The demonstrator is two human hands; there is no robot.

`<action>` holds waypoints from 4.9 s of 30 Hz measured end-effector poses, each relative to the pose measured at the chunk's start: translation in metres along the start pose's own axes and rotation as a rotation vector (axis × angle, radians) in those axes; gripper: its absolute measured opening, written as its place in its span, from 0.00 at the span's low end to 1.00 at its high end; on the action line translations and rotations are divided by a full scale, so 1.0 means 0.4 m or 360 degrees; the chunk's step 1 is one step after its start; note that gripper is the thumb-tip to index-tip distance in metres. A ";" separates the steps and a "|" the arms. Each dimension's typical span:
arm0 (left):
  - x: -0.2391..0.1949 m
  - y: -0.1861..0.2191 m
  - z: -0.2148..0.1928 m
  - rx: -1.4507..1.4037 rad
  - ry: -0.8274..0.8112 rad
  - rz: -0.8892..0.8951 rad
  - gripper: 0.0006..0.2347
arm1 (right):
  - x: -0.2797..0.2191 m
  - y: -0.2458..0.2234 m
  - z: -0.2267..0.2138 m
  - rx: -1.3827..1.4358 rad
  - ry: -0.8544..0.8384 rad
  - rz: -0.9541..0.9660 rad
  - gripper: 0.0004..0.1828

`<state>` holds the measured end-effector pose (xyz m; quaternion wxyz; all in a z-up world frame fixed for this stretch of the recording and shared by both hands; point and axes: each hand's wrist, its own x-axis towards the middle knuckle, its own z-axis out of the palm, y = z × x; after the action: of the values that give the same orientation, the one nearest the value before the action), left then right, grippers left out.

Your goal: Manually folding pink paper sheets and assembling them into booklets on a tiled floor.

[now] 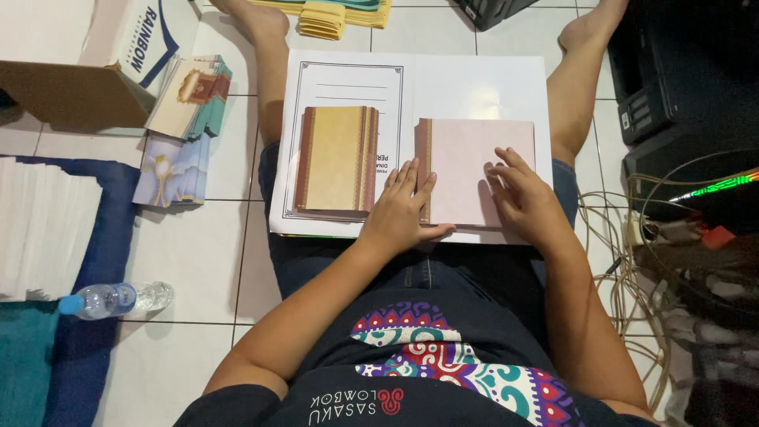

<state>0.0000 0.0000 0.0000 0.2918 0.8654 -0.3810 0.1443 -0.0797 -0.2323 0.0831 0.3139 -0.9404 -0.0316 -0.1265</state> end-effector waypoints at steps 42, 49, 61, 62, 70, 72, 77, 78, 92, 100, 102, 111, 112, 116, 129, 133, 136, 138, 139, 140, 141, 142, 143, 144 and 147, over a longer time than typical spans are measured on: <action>0.008 0.021 -0.046 0.0053 -0.0199 -0.0022 0.38 | 0.088 0.039 0.078 -0.0735 -0.0464 0.0056 0.35; 0.109 0.093 -0.070 -0.0056 0.0022 -0.0042 0.22 | 0.089 0.093 0.112 -0.0850 -0.0482 0.0046 0.37; 0.121 0.056 0.024 0.0230 -0.0413 -0.0130 0.25 | 0.160 0.043 0.094 -0.0824 -0.0566 0.0104 0.39; 0.121 0.060 0.020 0.0225 -0.0440 -0.0154 0.25 | 0.164 0.054 0.099 -0.0792 -0.0536 0.0148 0.39; 0.131 0.061 0.027 0.0229 -0.0584 -0.0265 0.26 | 0.162 0.060 0.079 -0.0738 -0.0503 0.0119 0.39; 0.132 0.068 0.015 0.0181 -0.0617 -0.0303 0.26 | 0.154 0.094 0.071 -0.0809 -0.0330 0.0203 0.42; 0.142 0.061 0.060 0.0306 -0.0694 -0.0354 0.27 | 0.041 0.052 0.065 -0.0809 -0.0240 0.0386 0.39; 0.146 0.062 0.067 0.0369 -0.0740 -0.0371 0.27 | 0.018 0.059 0.071 -0.0767 -0.0245 0.0439 0.39; 0.203 0.123 0.017 0.0284 -0.0448 -0.0056 0.25 | 0.007 0.111 0.094 -0.0734 -0.0169 0.0414 0.39; 0.156 0.064 0.020 0.0207 -0.0566 -0.0277 0.23 | 0.031 0.084 0.105 -0.0983 -0.0319 0.0511 0.39; 0.148 0.058 0.034 0.0175 -0.0530 -0.0239 0.23 | 0.058 0.018 0.091 -0.0852 -0.0465 0.0491 0.37; 0.152 0.066 0.038 0.0176 -0.0541 -0.0316 0.23 | 0.164 0.063 0.092 -0.0752 -0.0363 0.0353 0.36; 0.154 0.072 0.034 0.0182 -0.0539 -0.0319 0.23 | 0.144 0.056 0.086 -0.0748 -0.0362 0.0347 0.36; 0.181 0.098 0.027 0.0308 -0.0677 -0.0408 0.23 | 0.072 0.014 0.059 -0.0700 -0.0230 0.0554 0.36; 0.284 0.124 0.060 0.0216 -0.0449 -0.0267 0.23 | 0.049 0.089 0.096 -0.0791 -0.0096 0.0469 0.37; 0.204 0.093 0.089 0.0284 -0.0436 -0.0184 0.25 | 0.046 0.091 0.099 -0.0750 -0.0055 0.0473 0.37; 0.141 0.071 0.102 0.0270 -0.0360 -0.0162 0.25 | 0.042 0.077 0.098 -0.0786 -0.0039 0.0469 0.36; 0.120 0.065 0.103 0.0282 -0.0276 -0.0134 0.25 | 0.040 0.093 0.109 -0.0845 0.0020 0.0420 0.36; 0.116 0.064 0.107 0.0285 -0.0277 -0.0139 0.25 | 0.036 0.095 0.119 -0.0841 0.0017 0.0417 0.36; 0.112 0.064 0.111 0.0252 -0.0261 -0.0136 0.25 | 0.031 0.097 0.129 -0.0850 0.0016 0.0409 0.36; 0.119 0.064 0.117 0.0219 -0.0236 -0.0122 0.25 | 0.032 0.103 0.132 -0.0866 0.0028 0.0402 0.36; 0.119 0.063 0.111 0.0221 -0.0228 -0.0117 0.25 | 0.042 0.086 0.133 -0.0869 0.0037 0.0399 0.36; 0.119 0.064 0.110 0.0228 -0.0241 -0.0119 0.25 | 0.050 0.072 0.130 -0.0863 -0.0089 0.0307 0.35; 0.119 0.066 0.109 0.0235 -0.0254 -0.0121 0.25 | 0.057 0.059 0.129 -0.0856 -0.0216 0.0216 0.35; 0.123 0.063 0.109 0.0223 -0.0270 -0.0133 0.25 | 0.109 0.047 0.114 -0.0866 -0.0339 0.0037 0.35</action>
<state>0.0154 -0.0686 -0.0012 0.2030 0.9079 -0.3569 0.0845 -0.0252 -0.2211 0.0482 0.0466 -0.9984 -0.0185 -0.0272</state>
